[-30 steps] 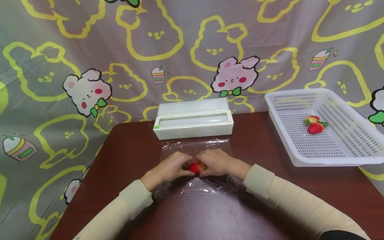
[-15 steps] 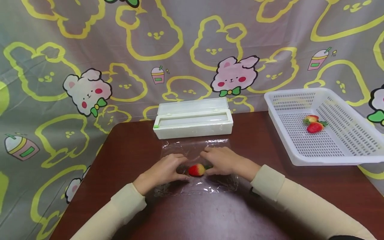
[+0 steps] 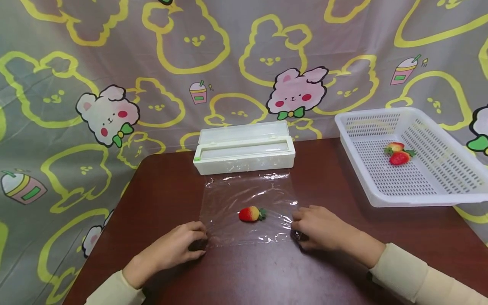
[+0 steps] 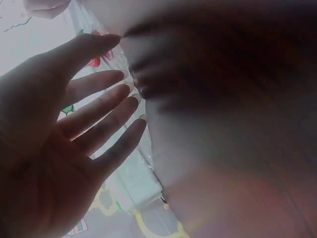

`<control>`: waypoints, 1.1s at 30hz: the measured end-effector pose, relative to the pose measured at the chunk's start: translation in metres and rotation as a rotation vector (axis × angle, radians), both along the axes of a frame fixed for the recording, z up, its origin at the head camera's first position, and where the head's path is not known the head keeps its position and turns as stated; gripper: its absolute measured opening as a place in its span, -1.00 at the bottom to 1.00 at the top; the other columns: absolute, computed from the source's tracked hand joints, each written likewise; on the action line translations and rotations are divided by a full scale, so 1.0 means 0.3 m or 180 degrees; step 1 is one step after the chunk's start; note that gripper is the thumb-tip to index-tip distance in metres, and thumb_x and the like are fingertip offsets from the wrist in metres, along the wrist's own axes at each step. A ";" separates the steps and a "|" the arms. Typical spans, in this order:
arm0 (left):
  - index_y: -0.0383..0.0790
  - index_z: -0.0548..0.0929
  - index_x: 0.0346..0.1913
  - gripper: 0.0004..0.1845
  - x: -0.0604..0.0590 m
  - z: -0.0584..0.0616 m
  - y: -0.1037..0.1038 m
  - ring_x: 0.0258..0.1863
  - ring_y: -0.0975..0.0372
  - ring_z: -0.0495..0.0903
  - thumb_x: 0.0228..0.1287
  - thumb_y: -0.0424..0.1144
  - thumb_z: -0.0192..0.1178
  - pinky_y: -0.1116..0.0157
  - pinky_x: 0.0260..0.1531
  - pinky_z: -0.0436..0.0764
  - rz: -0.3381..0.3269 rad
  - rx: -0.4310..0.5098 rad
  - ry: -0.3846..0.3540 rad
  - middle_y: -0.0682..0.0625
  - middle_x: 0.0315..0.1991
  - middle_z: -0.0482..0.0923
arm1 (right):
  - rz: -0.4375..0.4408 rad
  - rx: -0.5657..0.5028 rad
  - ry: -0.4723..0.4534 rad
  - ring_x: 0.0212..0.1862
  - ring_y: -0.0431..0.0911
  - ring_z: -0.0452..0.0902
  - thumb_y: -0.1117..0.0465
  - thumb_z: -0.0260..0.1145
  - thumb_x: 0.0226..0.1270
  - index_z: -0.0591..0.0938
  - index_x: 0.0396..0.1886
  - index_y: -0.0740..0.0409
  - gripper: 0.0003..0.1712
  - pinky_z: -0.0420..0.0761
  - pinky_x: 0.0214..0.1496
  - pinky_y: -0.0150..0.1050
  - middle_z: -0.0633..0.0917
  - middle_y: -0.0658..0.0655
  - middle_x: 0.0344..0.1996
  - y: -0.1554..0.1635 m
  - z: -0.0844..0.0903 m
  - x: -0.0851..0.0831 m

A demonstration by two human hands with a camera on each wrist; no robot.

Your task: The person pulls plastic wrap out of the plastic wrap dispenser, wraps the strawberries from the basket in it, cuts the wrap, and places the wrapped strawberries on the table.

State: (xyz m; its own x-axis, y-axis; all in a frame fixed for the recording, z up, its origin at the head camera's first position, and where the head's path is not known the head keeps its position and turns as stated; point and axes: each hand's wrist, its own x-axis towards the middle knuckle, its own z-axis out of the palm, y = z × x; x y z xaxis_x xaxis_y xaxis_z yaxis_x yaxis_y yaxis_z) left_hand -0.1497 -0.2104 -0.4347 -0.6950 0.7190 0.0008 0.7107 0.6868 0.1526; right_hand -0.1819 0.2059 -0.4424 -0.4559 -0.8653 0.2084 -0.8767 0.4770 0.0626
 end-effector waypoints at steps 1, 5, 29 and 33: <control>-0.17 0.78 -0.16 -0.79 0.004 -0.005 -0.002 -0.17 0.22 0.62 0.19 -0.17 0.49 0.23 -0.14 0.66 -0.0012 -0.0009 0.0057 0.04 -0.13 0.60 | 0.0037 -0.0051 0.0130 -0.35 -0.15 0.47 0.09 0.56 -0.08 0.69 -0.36 -0.07 -0.75 0.50 -0.37 -0.21 0.53 -0.14 -0.42 -0.001 -0.011 0.001; -0.18 0.78 -0.24 -0.89 0.013 -0.021 -0.005 -0.21 0.20 0.64 0.18 -0.30 0.47 0.24 -0.20 0.68 -0.0139 0.0010 0.0426 0.04 -0.16 0.61 | 0.0056 -0.0201 0.0422 -0.41 -0.14 0.46 0.25 0.48 -0.11 0.65 -0.48 -0.05 -0.82 0.51 -0.42 -0.23 0.52 -0.12 -0.49 -0.006 -0.040 0.000; -0.32 0.74 -0.18 -0.91 -0.105 -0.020 -0.026 -0.33 0.33 0.64 0.39 -0.48 0.24 0.28 -0.26 0.68 0.0544 0.1300 -0.0115 -0.02 -0.31 0.73 | -0.0973 -0.0827 -0.1595 -0.33 -0.30 0.35 0.25 0.16 0.58 0.45 -0.29 -0.07 -0.82 0.40 -0.31 -0.33 0.39 -0.19 -0.41 0.023 0.018 -0.090; -0.34 0.74 -0.18 -0.90 -0.134 -0.030 -0.020 -0.33 0.31 0.65 0.39 -0.49 0.23 0.25 -0.23 0.68 0.0672 0.1288 -0.0100 -0.05 -0.30 0.74 | -0.1200 -0.0824 -0.1612 -0.35 -0.26 0.35 0.22 0.12 0.60 0.46 -0.30 -0.06 -0.82 0.42 -0.34 -0.28 0.41 -0.15 -0.44 0.009 0.018 -0.106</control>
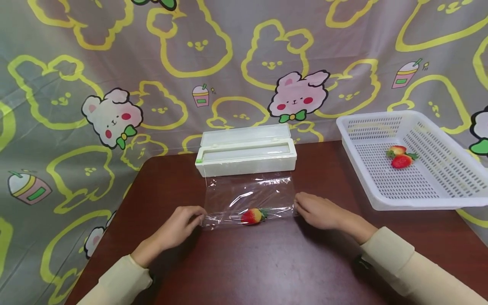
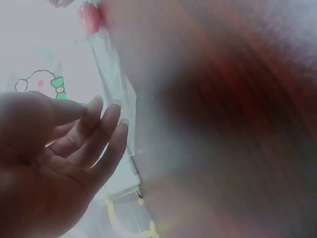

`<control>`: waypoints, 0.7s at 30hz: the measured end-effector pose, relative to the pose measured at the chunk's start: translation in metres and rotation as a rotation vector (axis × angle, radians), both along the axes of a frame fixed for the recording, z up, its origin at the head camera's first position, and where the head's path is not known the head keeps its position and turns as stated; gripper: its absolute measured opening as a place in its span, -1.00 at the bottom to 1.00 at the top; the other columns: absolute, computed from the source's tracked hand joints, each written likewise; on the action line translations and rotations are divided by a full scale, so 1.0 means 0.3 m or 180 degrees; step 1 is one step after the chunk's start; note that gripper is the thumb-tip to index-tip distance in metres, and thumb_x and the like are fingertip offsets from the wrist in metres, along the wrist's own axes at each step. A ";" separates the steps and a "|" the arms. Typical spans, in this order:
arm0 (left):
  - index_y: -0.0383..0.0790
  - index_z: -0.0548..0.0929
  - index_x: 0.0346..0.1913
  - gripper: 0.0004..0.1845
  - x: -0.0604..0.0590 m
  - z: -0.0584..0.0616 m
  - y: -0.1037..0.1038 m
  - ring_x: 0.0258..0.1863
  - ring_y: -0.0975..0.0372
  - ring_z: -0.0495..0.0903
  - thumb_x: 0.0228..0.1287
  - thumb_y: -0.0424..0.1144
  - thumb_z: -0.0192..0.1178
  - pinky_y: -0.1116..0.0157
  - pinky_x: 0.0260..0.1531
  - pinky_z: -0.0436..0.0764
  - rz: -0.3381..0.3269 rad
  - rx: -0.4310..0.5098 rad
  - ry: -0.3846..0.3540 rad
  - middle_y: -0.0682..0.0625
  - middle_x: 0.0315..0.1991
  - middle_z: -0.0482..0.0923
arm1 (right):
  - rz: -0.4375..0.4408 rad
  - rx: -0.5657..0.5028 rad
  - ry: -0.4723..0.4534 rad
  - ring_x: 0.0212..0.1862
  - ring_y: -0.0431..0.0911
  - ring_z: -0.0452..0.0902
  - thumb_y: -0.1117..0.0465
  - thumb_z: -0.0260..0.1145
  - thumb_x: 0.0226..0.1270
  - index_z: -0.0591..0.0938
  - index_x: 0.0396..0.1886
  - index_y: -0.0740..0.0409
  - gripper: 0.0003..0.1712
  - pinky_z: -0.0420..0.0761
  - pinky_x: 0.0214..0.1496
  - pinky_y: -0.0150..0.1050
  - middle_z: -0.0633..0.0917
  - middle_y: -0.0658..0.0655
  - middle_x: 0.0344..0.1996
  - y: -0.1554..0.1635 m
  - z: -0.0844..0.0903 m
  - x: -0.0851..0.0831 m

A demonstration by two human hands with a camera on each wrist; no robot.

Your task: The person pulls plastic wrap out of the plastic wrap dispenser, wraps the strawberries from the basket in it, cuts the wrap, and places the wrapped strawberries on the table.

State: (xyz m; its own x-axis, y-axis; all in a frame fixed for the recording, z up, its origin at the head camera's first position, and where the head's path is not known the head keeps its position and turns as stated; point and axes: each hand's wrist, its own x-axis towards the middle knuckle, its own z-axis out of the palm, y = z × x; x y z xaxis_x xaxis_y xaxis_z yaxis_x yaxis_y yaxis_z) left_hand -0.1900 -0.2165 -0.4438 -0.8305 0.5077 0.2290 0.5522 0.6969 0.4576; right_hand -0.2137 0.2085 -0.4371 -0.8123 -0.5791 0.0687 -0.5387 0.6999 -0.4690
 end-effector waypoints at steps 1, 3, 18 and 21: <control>-0.34 0.74 -0.18 -0.89 -0.006 -0.004 0.002 -0.34 0.32 0.64 0.39 -0.49 0.22 0.26 -0.24 0.67 0.0031 -0.0008 -0.0030 -0.04 -0.31 0.73 | -0.0041 0.0019 -0.0002 -0.36 -0.25 0.35 0.22 0.12 0.60 0.46 -0.31 -0.05 -0.82 0.42 -0.35 -0.26 0.41 -0.15 -0.45 -0.004 -0.001 -0.003; -0.35 0.74 -0.18 -0.89 -0.016 -0.011 0.005 -0.38 0.33 0.63 0.39 -0.50 0.20 0.27 -0.27 0.67 0.0066 -0.0025 -0.0101 -0.05 -0.32 0.73 | -0.0126 0.0059 0.0007 -0.38 -0.23 0.35 0.22 0.13 0.59 0.46 -0.33 -0.05 -0.81 0.42 -0.38 -0.24 0.41 -0.13 -0.46 -0.012 -0.006 -0.009; -0.20 0.67 -0.33 -0.88 -0.037 -0.057 0.030 -0.36 0.27 0.64 0.26 -0.48 0.33 0.24 -0.30 0.66 0.0025 -0.0452 0.0119 0.08 -0.40 0.68 | -0.0263 0.0410 0.0331 -0.47 -0.18 0.39 0.21 0.23 0.49 0.48 -0.38 -0.02 -0.82 0.45 -0.50 -0.15 0.45 -0.08 -0.46 -0.050 -0.046 -0.018; -0.16 0.64 -0.38 -0.84 -0.038 -0.061 0.028 -0.43 0.29 0.58 0.23 -0.48 0.34 0.26 -0.37 0.62 0.0007 -0.0512 0.0252 0.13 -0.46 0.61 | -0.0248 0.0484 0.0478 -0.51 -0.16 0.40 0.21 0.25 0.47 0.47 -0.38 0.00 -0.81 0.44 -0.55 -0.14 0.43 -0.06 -0.47 -0.055 -0.051 -0.015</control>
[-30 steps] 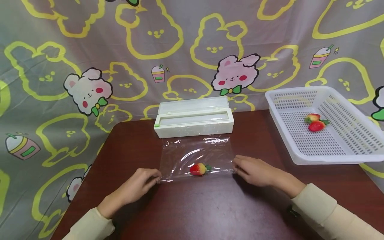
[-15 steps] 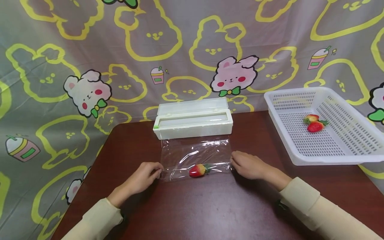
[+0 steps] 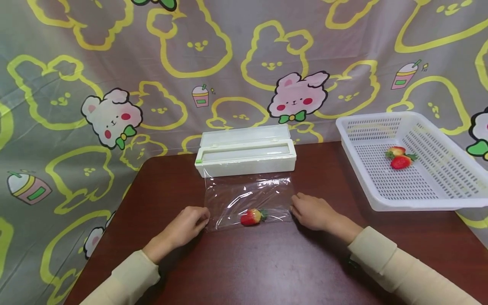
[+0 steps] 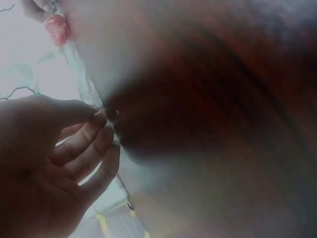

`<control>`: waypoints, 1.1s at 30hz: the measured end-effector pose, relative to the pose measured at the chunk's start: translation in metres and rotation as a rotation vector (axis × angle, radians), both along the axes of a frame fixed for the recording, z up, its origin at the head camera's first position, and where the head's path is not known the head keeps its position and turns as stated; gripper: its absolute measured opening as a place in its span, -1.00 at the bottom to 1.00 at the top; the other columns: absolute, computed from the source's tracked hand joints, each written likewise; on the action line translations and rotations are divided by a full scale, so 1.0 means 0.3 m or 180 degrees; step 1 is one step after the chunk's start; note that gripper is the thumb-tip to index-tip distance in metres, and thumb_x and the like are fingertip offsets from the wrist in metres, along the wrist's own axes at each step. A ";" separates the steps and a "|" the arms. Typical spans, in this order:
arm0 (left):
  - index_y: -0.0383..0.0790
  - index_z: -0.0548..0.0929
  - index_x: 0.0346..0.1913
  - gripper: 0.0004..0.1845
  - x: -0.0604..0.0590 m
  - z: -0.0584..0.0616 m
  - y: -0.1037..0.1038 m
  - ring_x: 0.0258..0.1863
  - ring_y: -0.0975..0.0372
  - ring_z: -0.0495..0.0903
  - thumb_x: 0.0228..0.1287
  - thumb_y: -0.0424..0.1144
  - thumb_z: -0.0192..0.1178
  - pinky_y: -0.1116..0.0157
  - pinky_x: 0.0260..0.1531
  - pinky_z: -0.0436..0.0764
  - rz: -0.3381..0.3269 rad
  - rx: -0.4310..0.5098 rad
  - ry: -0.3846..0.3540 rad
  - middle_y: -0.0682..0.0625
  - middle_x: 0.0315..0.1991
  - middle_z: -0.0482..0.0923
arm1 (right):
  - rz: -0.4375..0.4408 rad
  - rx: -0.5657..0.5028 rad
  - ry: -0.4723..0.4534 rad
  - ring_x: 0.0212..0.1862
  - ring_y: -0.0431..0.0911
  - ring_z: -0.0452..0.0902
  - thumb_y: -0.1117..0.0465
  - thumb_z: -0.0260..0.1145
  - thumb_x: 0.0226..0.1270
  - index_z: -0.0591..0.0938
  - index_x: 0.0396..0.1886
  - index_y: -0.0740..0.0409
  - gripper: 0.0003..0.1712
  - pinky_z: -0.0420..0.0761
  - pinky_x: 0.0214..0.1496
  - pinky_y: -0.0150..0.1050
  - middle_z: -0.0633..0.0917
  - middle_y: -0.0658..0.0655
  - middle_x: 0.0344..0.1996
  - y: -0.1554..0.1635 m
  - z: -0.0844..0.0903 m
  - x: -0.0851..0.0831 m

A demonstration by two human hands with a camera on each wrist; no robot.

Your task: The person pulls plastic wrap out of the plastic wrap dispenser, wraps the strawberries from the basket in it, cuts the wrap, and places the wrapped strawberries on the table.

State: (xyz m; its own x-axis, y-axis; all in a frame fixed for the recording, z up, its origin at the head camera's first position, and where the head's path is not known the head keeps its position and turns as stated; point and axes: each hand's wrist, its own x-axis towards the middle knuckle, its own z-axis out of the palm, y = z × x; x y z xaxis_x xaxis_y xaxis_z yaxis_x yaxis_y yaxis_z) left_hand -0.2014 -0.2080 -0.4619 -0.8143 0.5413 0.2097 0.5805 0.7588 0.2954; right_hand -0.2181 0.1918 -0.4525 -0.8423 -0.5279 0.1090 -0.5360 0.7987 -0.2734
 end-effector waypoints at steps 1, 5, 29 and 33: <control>-0.15 0.63 -0.39 -0.83 0.001 0.001 -0.001 -0.45 0.30 0.56 0.23 -0.48 0.34 0.27 -0.39 0.61 -0.0008 -0.0007 0.0037 0.14 -0.47 0.59 | 0.0013 0.0026 0.0045 -0.52 -0.16 0.39 0.21 0.26 0.47 0.47 -0.37 0.01 -0.82 0.43 -0.57 -0.15 0.43 -0.05 -0.48 -0.001 -0.001 0.001; -0.15 0.62 -0.40 -0.82 0.004 0.001 -0.009 -0.46 0.29 0.55 0.23 -0.46 0.37 0.27 -0.41 0.60 0.0025 -0.0038 0.0080 0.14 -0.48 0.58 | 0.0049 0.0151 0.0217 -0.54 -0.15 0.38 0.21 0.29 0.45 0.47 -0.35 0.03 -0.82 0.41 -0.61 -0.18 0.41 -0.05 -0.50 -0.003 -0.012 0.002; -0.27 0.73 -0.18 -0.92 0.019 0.100 -0.004 -0.30 0.26 0.62 0.34 -0.43 0.27 0.22 -0.24 0.65 0.0017 0.0307 -0.0125 0.06 -0.31 0.66 | 0.0213 -0.0146 0.0053 -0.40 -0.18 0.43 0.29 0.23 0.46 0.53 -0.24 0.04 -0.93 0.50 -0.41 -0.18 0.48 -0.09 -0.43 -0.004 0.083 0.012; -0.32 0.73 -0.17 -0.89 0.006 0.125 0.096 -0.31 0.23 0.59 0.32 -0.47 0.23 0.24 -0.22 0.63 -0.0495 0.0462 -0.0350 -0.02 -0.29 0.69 | 0.0639 -0.0632 -0.0531 -0.30 -0.21 0.46 0.42 0.18 0.39 0.64 -0.19 0.11 -0.83 0.56 -0.24 -0.21 0.59 -0.08 -0.37 -0.080 0.114 0.014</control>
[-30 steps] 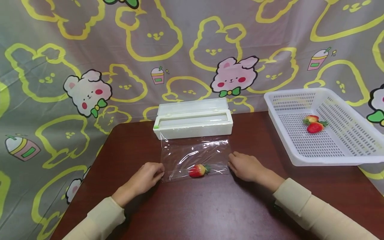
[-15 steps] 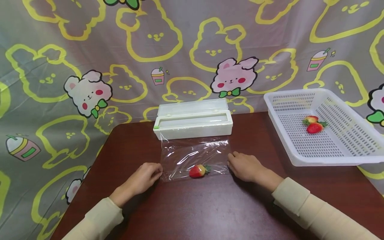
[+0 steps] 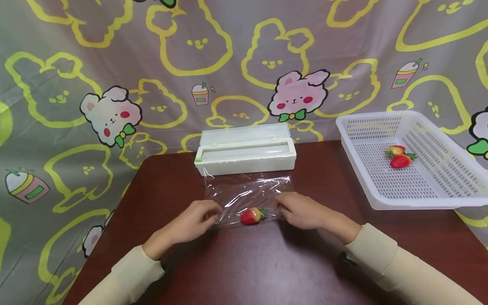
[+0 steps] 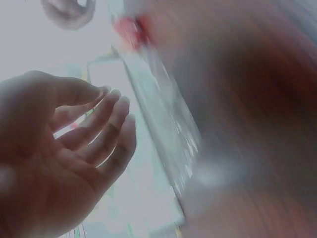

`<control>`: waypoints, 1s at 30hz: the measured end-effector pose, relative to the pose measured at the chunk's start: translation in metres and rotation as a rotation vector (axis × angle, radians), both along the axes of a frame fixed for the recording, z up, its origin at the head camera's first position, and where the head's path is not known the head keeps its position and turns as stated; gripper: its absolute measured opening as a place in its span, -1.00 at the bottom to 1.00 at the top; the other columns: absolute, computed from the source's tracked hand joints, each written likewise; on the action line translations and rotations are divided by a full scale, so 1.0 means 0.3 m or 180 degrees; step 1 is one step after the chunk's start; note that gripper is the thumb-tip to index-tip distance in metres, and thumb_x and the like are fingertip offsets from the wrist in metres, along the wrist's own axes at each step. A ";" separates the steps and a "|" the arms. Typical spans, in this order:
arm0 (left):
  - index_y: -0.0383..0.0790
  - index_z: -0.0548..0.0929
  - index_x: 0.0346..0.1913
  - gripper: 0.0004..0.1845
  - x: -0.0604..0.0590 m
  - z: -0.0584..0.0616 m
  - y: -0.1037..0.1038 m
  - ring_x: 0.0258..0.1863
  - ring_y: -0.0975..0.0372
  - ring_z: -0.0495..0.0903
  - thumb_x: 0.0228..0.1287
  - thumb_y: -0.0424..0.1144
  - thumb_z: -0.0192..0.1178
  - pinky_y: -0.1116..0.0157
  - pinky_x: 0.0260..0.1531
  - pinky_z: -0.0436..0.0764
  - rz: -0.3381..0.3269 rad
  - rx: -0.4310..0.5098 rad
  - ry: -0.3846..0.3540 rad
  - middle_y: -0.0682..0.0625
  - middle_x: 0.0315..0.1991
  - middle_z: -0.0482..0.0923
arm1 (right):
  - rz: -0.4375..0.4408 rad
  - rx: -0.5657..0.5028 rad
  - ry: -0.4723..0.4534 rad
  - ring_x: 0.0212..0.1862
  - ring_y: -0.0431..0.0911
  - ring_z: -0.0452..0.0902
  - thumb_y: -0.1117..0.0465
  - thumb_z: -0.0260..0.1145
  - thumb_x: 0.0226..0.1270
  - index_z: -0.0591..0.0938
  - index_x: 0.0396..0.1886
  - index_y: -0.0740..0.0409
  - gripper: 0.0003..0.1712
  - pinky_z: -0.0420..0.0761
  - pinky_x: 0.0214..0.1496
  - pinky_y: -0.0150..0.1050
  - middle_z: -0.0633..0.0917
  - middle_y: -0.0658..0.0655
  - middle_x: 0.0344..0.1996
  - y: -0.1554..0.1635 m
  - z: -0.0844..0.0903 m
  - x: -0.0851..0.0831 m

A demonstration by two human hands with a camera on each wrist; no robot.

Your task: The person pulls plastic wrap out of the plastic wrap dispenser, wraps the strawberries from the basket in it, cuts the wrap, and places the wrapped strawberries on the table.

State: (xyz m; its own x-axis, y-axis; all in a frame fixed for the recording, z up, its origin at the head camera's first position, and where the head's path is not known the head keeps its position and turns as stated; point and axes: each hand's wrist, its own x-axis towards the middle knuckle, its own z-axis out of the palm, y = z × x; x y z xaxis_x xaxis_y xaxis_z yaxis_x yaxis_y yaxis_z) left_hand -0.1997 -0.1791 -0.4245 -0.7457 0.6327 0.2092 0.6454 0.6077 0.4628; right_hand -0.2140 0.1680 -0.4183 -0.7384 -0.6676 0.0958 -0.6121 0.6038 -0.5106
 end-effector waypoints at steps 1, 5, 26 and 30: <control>-0.32 0.72 -0.17 -0.89 -0.008 -0.001 0.027 -0.31 0.22 0.59 0.33 -0.47 0.21 0.25 -0.22 0.63 -0.0086 -0.0010 -0.0089 -0.03 -0.29 0.69 | 0.0088 -0.0064 -0.0143 -0.29 -0.21 0.47 0.45 0.15 0.38 0.66 -0.20 0.13 -0.79 0.56 -0.22 -0.22 0.61 -0.06 -0.37 -0.019 -0.004 -0.006; -0.30 0.71 -0.22 -0.84 -0.036 -0.031 0.100 -0.29 0.23 0.59 0.33 -0.50 0.13 0.25 -0.19 0.63 -0.0126 -0.0216 -0.0472 -0.04 -0.31 0.69 | 0.0303 -0.0124 -0.0462 -0.32 -0.24 0.47 0.53 0.07 0.25 0.67 -0.30 0.16 -0.70 0.54 -0.22 -0.28 0.62 -0.06 -0.44 -0.068 -0.054 -0.036; -0.25 0.68 -0.25 -0.93 0.024 -0.025 -0.087 -0.35 0.22 0.52 0.38 -0.41 0.21 0.18 -0.37 0.56 0.0588 -0.0814 -0.0415 0.06 -0.38 0.53 | -0.0334 0.0327 -0.0586 -0.48 -0.23 0.42 0.44 0.19 0.27 0.67 -0.38 0.13 -0.82 0.46 -0.43 -0.29 0.55 -0.10 -0.53 0.131 -0.023 -0.040; -0.25 0.70 -0.09 -0.83 0.050 -0.003 -0.048 -0.34 0.23 0.55 0.35 -0.25 0.35 0.20 -0.39 0.60 0.0463 -0.0903 -0.0254 0.04 -0.30 0.55 | -0.0006 0.0473 0.0054 -0.33 -0.23 0.50 0.34 0.38 0.27 0.72 -0.24 0.09 -0.89 0.58 -0.32 -0.23 0.62 -0.11 -0.37 0.110 -0.013 -0.016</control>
